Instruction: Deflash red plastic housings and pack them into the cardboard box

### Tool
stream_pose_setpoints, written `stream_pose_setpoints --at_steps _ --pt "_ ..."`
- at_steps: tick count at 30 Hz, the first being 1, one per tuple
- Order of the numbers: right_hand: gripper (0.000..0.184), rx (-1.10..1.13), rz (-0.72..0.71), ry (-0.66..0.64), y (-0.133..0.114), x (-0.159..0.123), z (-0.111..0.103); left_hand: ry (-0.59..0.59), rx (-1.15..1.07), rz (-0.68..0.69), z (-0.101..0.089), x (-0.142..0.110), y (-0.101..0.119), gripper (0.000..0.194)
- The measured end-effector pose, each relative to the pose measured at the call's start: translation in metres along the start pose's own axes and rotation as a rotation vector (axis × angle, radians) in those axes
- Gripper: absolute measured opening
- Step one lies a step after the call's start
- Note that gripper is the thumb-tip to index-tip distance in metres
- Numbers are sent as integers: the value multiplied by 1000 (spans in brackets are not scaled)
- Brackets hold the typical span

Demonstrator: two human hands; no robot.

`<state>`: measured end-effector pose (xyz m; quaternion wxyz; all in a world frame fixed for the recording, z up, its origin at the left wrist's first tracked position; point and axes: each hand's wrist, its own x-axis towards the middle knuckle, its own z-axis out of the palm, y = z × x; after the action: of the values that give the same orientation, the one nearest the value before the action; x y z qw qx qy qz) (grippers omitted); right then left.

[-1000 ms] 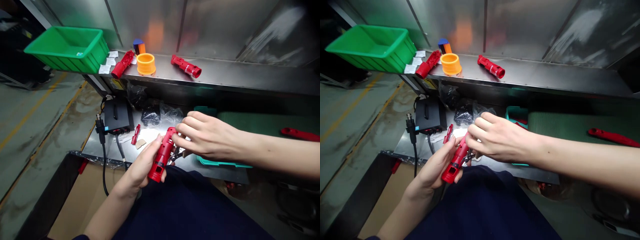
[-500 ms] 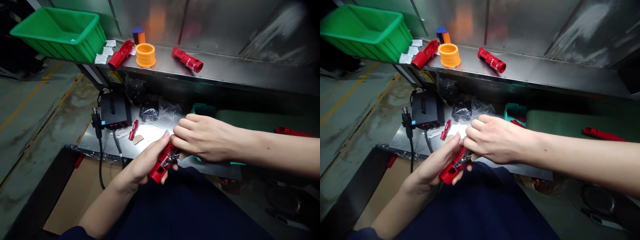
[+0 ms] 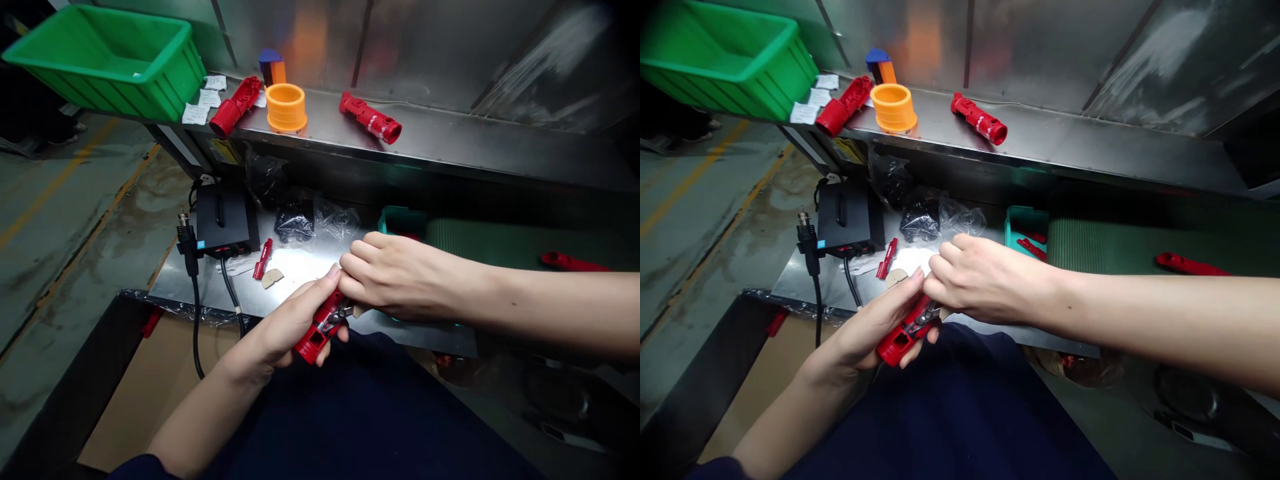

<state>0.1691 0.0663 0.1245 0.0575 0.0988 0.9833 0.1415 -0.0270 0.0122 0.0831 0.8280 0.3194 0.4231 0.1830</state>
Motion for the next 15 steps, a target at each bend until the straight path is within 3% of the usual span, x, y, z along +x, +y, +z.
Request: stream_pose_setpoints --at_steps 5,15 --pt "9 -77 2 -36 -4 1 0 -5 -13 -16 -1 3 -4 66" --pt "9 -121 -15 -118 -12 4 0 13 -13 -18 -2 3 -8 65"
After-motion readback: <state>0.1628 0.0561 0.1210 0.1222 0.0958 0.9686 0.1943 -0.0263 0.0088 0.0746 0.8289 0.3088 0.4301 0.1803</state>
